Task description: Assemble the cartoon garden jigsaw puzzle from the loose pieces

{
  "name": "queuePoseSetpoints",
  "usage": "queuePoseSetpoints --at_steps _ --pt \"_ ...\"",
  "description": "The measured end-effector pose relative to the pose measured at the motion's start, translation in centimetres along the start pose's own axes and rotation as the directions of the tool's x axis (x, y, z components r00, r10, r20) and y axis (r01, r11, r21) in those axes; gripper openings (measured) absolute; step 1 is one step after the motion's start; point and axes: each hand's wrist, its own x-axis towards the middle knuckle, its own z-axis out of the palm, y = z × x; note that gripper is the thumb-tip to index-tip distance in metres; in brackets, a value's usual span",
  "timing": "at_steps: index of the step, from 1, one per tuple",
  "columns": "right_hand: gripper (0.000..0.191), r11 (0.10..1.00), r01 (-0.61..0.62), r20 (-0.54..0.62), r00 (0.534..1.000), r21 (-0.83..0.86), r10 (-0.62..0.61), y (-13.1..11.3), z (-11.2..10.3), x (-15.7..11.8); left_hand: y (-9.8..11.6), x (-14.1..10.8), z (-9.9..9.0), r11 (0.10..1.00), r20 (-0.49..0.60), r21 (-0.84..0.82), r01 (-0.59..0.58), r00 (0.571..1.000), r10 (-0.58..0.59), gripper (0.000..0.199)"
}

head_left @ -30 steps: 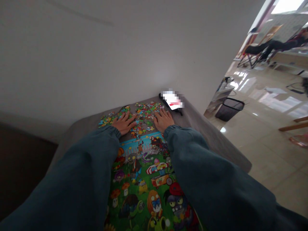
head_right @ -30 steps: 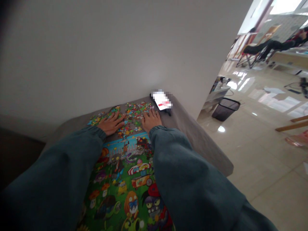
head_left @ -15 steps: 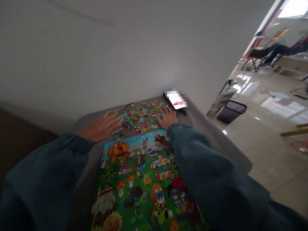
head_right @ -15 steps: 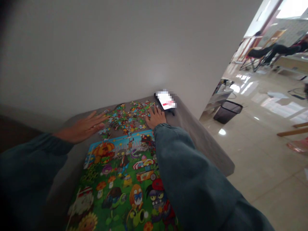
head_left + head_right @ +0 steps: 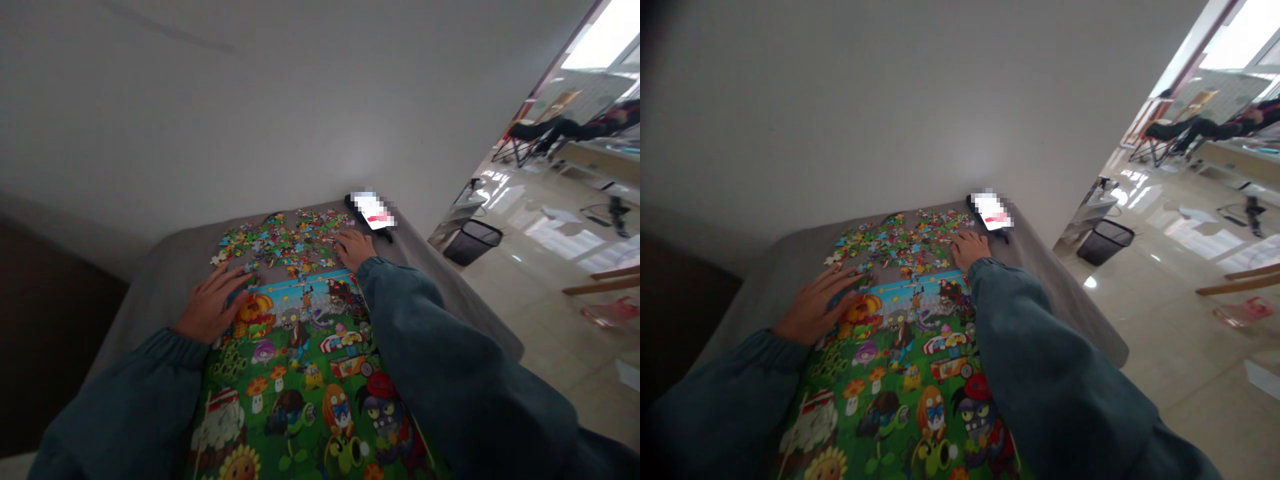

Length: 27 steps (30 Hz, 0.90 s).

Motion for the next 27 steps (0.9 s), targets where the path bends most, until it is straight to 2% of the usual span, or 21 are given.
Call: queuePoseSetpoints --at_steps 4,12,19,27 --pt "0.045 1.000 0.016 0.042 0.999 -0.013 -0.015 0.2 0.0 -0.2 -0.6 -0.4 -0.1 0.999 -0.078 -0.033 -0.040 0.996 0.037 0.052" --pt "0.049 0.997 0.056 0.072 0.996 -0.045 -0.052 -0.2 0.3 -0.5 -0.9 -0.8 -0.1 0.995 -0.074 -0.047 -0.085 0.994 0.082 0.051" --pt "0.041 0.975 0.222 0.074 0.973 -0.013 -0.220 -0.9 -0.6 -1.0 -0.6 -0.9 -0.4 0.994 -0.088 -0.054 -0.097 0.992 0.092 0.049" --pt "0.027 0.975 0.214 -0.056 0.975 -0.057 -0.217 -1.0 -0.5 -0.9 -0.5 -1.0 -0.5 0.995 -0.056 -0.043 -0.090 0.995 0.088 0.051"
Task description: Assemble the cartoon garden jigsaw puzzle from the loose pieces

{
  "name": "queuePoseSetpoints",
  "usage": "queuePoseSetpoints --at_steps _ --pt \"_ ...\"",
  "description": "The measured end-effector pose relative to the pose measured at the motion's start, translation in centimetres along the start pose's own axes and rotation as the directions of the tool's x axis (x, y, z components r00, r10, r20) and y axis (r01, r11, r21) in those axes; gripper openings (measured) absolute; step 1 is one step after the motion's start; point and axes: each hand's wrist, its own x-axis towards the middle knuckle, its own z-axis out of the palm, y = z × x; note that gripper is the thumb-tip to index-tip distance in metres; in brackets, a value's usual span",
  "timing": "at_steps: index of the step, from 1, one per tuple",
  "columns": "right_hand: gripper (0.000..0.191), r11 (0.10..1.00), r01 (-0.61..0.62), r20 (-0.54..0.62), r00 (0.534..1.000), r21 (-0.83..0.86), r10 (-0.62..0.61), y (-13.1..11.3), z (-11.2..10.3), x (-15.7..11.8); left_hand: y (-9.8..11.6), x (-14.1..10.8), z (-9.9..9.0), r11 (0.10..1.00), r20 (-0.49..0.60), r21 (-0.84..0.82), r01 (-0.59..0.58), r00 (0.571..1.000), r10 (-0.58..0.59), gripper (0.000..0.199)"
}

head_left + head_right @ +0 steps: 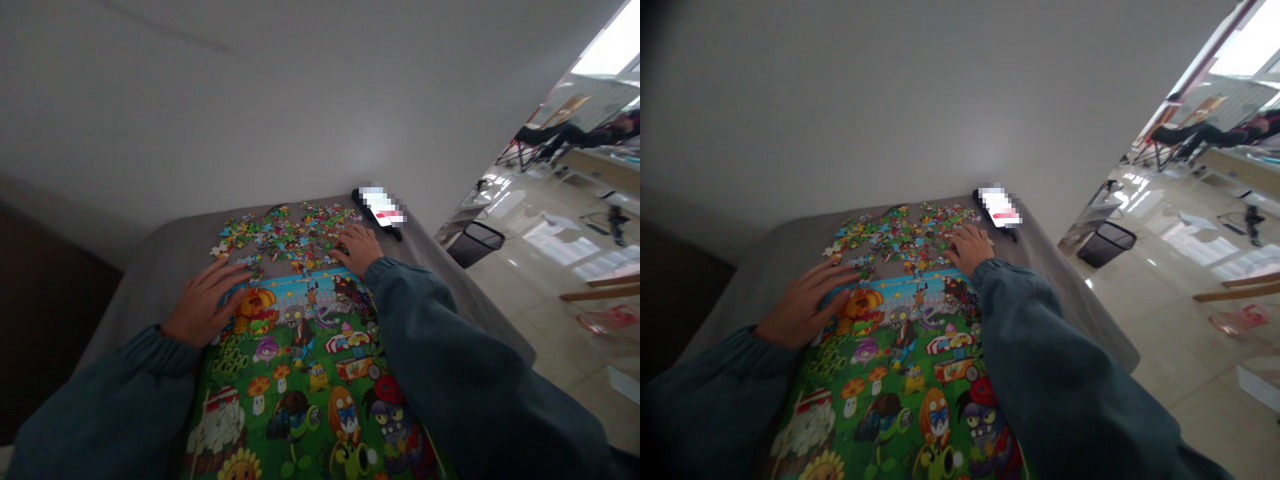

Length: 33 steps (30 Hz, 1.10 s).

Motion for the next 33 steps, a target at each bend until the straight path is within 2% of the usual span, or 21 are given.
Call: queuePoseSetpoints --at_steps 5,10,12,16,24,33 --pt "0.025 0.999 0.034 -0.010 0.999 0.022 -0.034 -0.1 -0.7 -0.1 -0.1 0.0 0.1 1.000 -0.015 0.001 -0.013 1.000 0.013 0.050" --pt "0.037 0.986 0.131 0.126 0.982 0.103 -0.144 -0.7 -1.2 -0.9 0.2 0.0 0.1 0.999 -0.034 -0.023 -0.029 0.999 0.028 0.049" --pt "0.041 0.987 0.126 0.152 0.978 0.101 -0.140 -1.2 -1.0 -1.2 0.4 0.0 0.0 0.999 -0.034 -0.031 -0.021 0.999 0.020 0.050" --pt "0.037 0.991 0.109 0.157 0.980 0.083 -0.121 -1.8 -0.6 -1.1 0.8 0.1 -0.1 0.999 -0.021 -0.035 -0.018 1.000 0.017 0.053" --pt "0.029 0.995 0.034 0.209 0.976 0.096 -0.054 -0.7 -1.4 -0.7 0.6 0.0 0.0 0.998 -0.031 -0.043 -0.045 0.999 0.044 0.052" --pt "0.028 0.992 0.076 0.165 0.982 0.103 -0.092 -0.7 -0.8 -0.7 0.7 0.0 0.3 0.999 -0.004 -0.021 -0.038 0.999 0.038 0.054"
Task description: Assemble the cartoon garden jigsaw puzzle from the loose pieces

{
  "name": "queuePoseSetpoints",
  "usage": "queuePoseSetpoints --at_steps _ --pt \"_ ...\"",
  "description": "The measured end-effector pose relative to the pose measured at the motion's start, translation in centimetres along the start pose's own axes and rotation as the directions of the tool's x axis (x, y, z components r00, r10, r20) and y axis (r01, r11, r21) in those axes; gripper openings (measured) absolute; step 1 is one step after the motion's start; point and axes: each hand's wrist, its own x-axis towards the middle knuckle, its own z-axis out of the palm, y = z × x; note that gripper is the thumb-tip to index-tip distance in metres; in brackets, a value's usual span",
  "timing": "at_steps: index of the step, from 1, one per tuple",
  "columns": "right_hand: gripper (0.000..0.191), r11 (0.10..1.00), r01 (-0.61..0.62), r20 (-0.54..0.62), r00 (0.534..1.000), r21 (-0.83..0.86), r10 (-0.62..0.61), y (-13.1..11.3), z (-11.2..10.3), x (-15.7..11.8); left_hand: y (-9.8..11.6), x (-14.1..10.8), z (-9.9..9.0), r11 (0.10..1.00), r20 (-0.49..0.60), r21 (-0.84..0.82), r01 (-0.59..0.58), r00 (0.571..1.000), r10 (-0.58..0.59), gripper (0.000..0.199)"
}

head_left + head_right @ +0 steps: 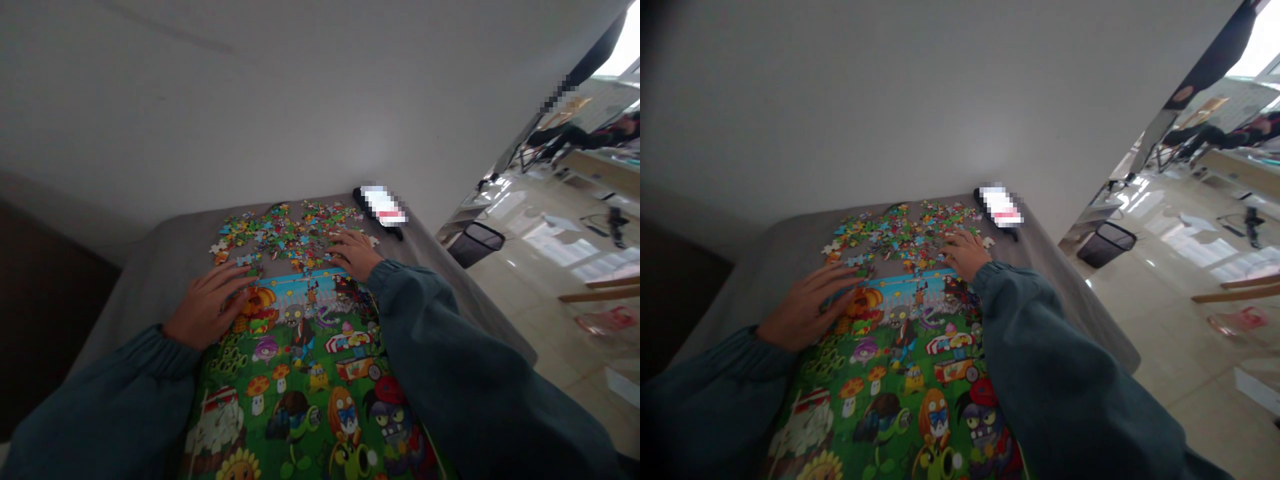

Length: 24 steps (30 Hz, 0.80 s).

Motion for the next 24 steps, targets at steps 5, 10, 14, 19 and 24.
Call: queuePoseSetpoints --at_steps 5,10,14,19,24 --pt "0.040 0.994 0.104 -0.067 0.992 0.019 -0.103 -0.7 0.6 0.3 0.1 0.0 0.4 0.999 0.038 0.015 0.045 0.998 -0.045 0.054" --pt "0.043 0.965 0.264 -0.073 0.962 0.004 -0.263 -2.7 1.2 1.4 0.7 0.2 0.7 0.997 0.092 0.015 0.076 0.993 -0.077 0.052" --pt "0.038 0.950 0.311 -0.045 0.949 -0.030 -0.312 -3.3 1.7 1.6 1.0 0.4 0.6 0.996 0.102 0.013 0.087 0.991 -0.088 0.051" --pt "0.030 0.954 0.299 -0.157 0.942 -0.003 -0.296 -2.6 1.6 1.5 1.2 0.3 0.3 0.991 0.118 0.025 0.129 0.984 -0.131 0.052" --pt "0.035 0.964 0.266 -0.153 0.954 0.022 -0.259 -2.8 1.7 1.5 1.2 0.3 0.3 0.987 0.085 0.028 0.156 0.984 -0.157 0.052"
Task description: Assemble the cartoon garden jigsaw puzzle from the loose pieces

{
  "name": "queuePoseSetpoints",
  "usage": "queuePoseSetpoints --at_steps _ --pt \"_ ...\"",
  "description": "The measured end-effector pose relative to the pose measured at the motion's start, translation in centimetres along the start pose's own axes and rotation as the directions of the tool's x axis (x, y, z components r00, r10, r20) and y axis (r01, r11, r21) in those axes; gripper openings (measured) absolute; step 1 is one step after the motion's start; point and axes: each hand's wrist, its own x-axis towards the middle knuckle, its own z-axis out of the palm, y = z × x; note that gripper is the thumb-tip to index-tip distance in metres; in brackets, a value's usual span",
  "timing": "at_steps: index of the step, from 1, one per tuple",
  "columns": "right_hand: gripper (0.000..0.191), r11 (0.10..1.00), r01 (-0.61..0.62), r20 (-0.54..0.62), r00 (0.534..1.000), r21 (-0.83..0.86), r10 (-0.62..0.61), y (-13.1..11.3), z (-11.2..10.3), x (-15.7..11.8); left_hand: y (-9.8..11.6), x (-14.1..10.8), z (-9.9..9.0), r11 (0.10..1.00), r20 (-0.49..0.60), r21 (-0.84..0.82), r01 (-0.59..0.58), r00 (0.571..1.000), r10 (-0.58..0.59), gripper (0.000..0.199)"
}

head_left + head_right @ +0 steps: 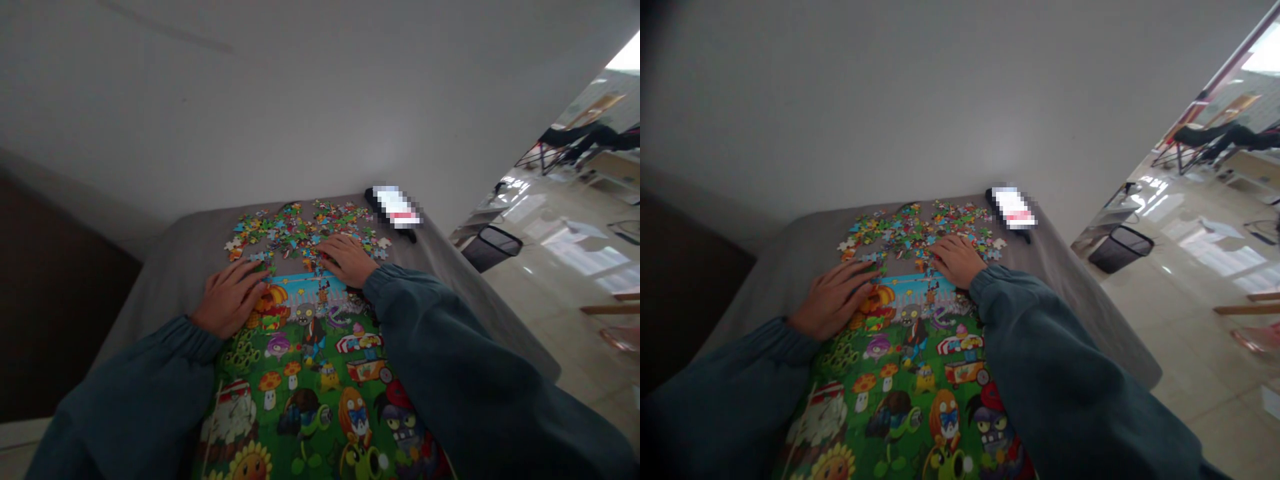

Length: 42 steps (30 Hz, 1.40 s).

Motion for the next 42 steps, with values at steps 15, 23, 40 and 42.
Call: queuePoseSetpoints --at_steps 15,23,40,42 --pt "0.028 0.970 0.039 -0.045 0.999 0.241 -0.029 0.6 0.7 0.4 0.0 0.1 0.2 1.000 -0.052 -0.018 0.001 0.999 -0.001 0.049" --pt "0.024 0.866 0.020 -0.159 0.985 0.500 0.070 1.0 0.3 0.6 0.4 0.2 -1.1 0.991 -0.180 -0.107 -0.075 0.982 0.055 0.042" --pt "0.024 0.821 0.097 -0.003 0.993 0.563 -0.116 -6.4 -2.7 -2.2 0.1 -0.9 -5.9 0.704 0.252 -0.677 0.214 0.966 -0.052 0.052" --pt "0.024 0.856 0.109 -0.043 0.994 0.505 -0.102 -5.7 -2.1 -2.2 -1.3 -1.1 -6.1 0.757 0.334 -0.621 0.202 0.942 0.022 0.051"
